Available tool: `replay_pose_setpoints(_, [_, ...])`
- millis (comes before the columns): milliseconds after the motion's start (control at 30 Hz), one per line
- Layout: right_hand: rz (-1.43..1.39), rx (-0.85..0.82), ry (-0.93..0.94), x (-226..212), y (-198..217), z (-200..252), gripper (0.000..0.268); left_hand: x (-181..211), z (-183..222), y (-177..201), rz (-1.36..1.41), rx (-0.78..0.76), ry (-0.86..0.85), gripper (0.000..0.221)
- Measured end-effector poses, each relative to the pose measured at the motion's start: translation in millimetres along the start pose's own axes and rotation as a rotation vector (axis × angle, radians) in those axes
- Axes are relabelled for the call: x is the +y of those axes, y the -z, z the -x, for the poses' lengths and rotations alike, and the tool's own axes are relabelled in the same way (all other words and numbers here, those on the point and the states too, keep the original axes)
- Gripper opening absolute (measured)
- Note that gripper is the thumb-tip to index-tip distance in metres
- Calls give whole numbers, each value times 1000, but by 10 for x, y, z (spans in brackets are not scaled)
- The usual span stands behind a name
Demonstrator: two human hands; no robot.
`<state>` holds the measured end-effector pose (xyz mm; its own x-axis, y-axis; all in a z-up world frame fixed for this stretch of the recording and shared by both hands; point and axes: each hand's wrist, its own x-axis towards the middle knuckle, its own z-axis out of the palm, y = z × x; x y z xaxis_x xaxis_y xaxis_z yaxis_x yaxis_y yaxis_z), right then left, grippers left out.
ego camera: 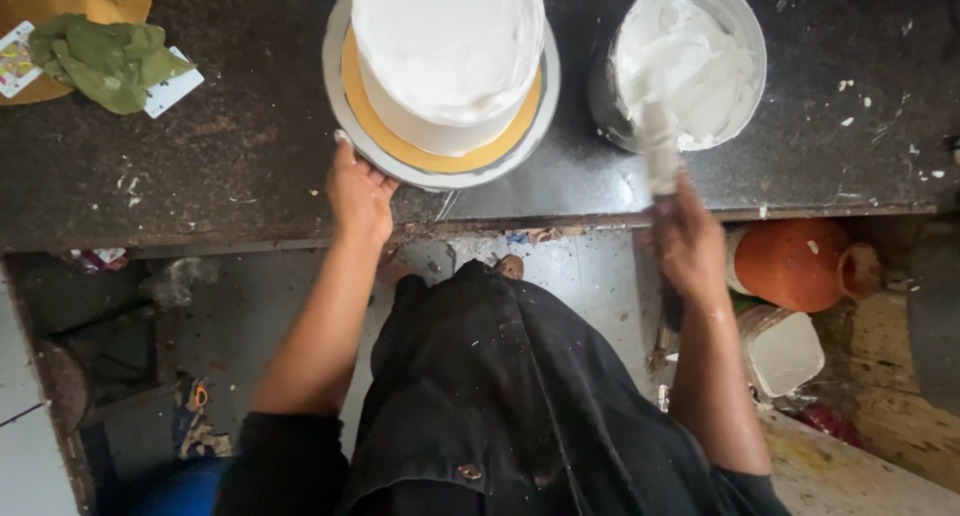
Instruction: The person frosts a cake by applying white cream with a spatula and smoothing the sides and top using a scraper while the cake sits on a rotating stand.
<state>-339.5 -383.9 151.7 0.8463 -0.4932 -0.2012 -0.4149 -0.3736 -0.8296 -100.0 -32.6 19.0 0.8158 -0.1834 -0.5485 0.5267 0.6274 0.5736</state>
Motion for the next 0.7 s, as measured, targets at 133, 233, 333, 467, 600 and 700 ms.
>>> replay_pose_setpoints(133, [759,483,432,566,17,-108,57,-376,88,50,-102,24,-62,46])
replay_pose_setpoints(233, [873,501,280,1034,-210,119,55,-549,178,172,-134,-28,-92,41])
replay_pose_setpoints(333, [832,469,231,1309,-384,642,42,-636,195,307,-237,-150,-128,37])
replay_pose_setpoints(467, [507,353,184,961,-374,1039,42,-825,375,389,-589,-306,-43,33])
replay_pose_setpoints(600, [-294,376,123,97,-212,523,71,-1254,559,-219,-683,-925,324,55])
replay_pose_setpoints(700, [-754,284,148,-404,-251,-23,62,-1542,816,-1073,-578,-1391,168,57])
